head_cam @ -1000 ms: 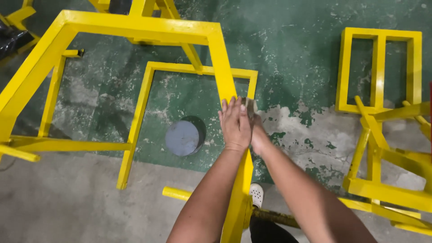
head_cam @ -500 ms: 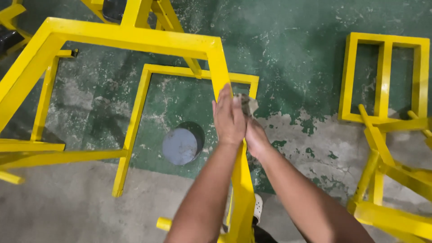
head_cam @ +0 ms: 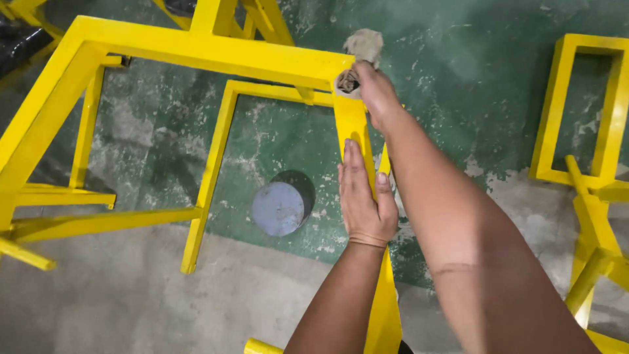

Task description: The recorder is wiping down yellow metal gym equipment and black padded benches using a cleaning cloth.

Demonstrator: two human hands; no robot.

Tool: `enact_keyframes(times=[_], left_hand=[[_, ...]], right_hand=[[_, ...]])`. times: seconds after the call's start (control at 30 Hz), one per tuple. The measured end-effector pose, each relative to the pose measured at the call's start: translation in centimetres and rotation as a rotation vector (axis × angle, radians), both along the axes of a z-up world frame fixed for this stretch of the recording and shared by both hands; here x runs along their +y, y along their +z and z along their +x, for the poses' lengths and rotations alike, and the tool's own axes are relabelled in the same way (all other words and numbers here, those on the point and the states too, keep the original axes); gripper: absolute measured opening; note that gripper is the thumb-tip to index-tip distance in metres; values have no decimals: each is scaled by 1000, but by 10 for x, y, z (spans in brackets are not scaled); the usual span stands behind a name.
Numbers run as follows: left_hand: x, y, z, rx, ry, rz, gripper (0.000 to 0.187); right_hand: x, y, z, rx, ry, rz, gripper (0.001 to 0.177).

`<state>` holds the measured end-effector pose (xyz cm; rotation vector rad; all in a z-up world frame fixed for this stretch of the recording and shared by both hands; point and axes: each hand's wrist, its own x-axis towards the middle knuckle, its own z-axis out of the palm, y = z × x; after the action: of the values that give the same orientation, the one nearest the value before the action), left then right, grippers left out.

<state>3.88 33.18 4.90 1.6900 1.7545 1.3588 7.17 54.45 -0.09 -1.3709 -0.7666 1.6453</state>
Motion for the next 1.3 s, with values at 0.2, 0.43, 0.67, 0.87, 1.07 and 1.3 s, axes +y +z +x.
enact_keyframes(times=[0.2,0.43,0.67,0.87,1.07,1.3], left_hand=[[8,-28,0,16,102,150,66],[18,-66,-15,-46,101,257,62],[-76,-42,-40,574,-511,29,50],[-187,-24,-48,484,-676,-262,55],[-259,-19,-71,599,-802,-346,49],[-314,-8,-54,918,-894,-332,57]], right_hand=[[-92,1,27,-410,104,145,53],[-248,-32,55,-209,-56,-108,43],[-389,48,63,-522,214,-114,47],[-465,77,59,-738,323,7,49],[-532,47,22,-1138,364,161,32],[-615,46,45,-1382,391,115,47]])
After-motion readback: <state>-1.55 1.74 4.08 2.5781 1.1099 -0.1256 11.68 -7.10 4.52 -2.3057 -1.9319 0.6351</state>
